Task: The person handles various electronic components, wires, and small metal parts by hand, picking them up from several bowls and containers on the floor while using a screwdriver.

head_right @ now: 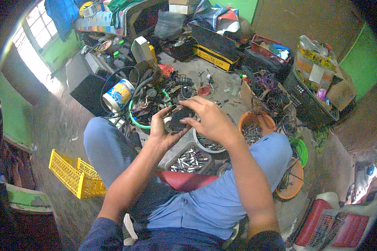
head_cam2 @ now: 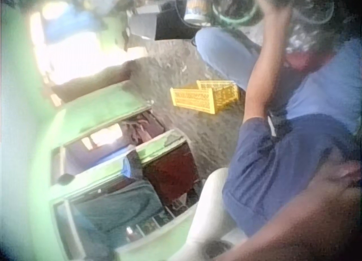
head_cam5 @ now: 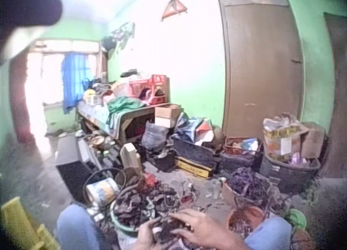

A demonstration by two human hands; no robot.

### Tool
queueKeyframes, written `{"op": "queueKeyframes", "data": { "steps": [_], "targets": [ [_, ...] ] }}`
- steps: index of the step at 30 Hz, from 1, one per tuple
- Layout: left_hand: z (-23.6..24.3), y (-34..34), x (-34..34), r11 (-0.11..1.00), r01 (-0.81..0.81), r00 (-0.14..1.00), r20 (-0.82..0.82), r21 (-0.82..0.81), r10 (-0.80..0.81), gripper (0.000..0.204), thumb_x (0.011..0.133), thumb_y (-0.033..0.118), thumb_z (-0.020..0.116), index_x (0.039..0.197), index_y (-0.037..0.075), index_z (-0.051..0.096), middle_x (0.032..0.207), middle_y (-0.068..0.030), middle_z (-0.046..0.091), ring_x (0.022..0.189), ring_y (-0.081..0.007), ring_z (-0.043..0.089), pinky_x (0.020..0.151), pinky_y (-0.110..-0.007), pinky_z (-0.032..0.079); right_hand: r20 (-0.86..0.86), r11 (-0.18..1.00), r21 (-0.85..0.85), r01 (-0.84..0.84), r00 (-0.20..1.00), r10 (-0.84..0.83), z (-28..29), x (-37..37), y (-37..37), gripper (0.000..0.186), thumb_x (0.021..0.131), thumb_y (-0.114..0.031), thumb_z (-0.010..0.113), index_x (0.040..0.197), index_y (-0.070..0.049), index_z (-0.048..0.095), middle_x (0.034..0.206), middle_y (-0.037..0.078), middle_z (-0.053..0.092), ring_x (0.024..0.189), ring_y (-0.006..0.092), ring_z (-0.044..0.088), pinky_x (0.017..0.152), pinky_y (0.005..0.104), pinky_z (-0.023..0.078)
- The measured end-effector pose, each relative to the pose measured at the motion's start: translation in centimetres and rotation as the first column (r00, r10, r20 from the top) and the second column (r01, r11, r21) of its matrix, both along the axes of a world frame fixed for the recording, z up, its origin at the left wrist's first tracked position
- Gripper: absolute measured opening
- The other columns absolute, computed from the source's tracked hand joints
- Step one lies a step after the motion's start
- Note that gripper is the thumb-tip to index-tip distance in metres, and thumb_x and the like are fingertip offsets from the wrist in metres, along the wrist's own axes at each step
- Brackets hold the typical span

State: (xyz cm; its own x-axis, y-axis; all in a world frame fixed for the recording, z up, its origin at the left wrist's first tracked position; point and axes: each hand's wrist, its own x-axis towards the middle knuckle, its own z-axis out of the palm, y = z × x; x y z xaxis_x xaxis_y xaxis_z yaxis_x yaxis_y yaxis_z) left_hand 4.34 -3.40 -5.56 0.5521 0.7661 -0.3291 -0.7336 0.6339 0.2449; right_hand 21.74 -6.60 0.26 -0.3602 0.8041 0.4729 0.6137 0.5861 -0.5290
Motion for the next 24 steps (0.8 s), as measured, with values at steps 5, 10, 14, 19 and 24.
{"op": "queueKeyframes", "data": {
  "steps": [5,10,14,19,24],
  "targets": [
    [0.3,-0.2,0.0,0.996,-0.089,0.996,0.019,-0.004,0.089,0.035,0.099,0.029,0.041,0.115,0.003,0.059,0.107,-0.0147,0.065,0.099,-0.0300,0.062,0.091,-0.049,0.052,-0.017,0.998,0.037,-0.046,0.999,0.046,0.0,0.1,0.7,0.033,0.078,-0.015,0.079,0.106,-0.002,0.067,0.102,0.016,0.066,0.097,0.0360,0.065,0.085,0.0431,0.052],
    [0.1,0.2,-0.5,0.987,-0.156,0.988,0.017,-0.027,0.156,0.037,0.098,0.029,0.040,0.116,0.003,0.058,0.110,-0.0162,0.064,0.105,-0.0312,0.062,0.095,-0.051,0.051,-0.088,1.000,0.019,-0.018,0.996,0.020,1.2,0.2,0.2,0.025,0.078,-0.013,0.079,0.096,-0.002,0.067,0.093,0.014,0.067,0.090,0.0343,0.067,0.079,0.0405,0.052],
    [1.2,-0.2,-0.3,0.980,-0.192,0.981,-0.040,-0.046,0.191,0.036,0.097,0.028,0.043,0.118,0.002,0.058,0.115,-0.0177,0.064,0.110,-0.0328,0.061,0.101,-0.052,0.050,-0.218,0.991,0.110,0.080,0.974,-0.054,1.5,0.1,0.1,0.023,0.077,-0.009,0.079,0.094,-0.002,0.065,0.089,0.014,0.066,0.088,0.0327,0.067,0.077,0.0396,0.052],
    [0.6,0.4,-0.9,0.977,-0.181,0.976,0.105,-0.112,0.192,0.034,0.096,0.022,0.045,0.118,0.001,0.058,0.116,-0.0171,0.064,0.112,-0.0330,0.061,0.104,-0.054,0.048,-0.203,0.950,0.285,0.128,0.977,-0.071,2.5,0.3,-0.3,0.024,0.072,0.003,0.076,0.090,-0.003,0.061,0.098,0.012,0.063,0.092,0.0303,0.067,0.080,0.0379,0.053],
    [0.6,0.5,-0.8,0.976,-0.200,0.975,0.082,-0.087,0.207,0.034,0.096,0.022,0.043,0.117,0.000,0.058,0.116,-0.0170,0.064,0.111,-0.0334,0.061,0.101,-0.055,0.050,-0.190,0.943,0.310,0.124,0.980,-0.067,2.6,0.2,-0.5,0.025,0.071,0.005,0.075,0.090,-0.004,0.061,0.102,0.011,0.062,0.094,0.0296,0.067,0.081,0.0372,0.054]
  ]
}}
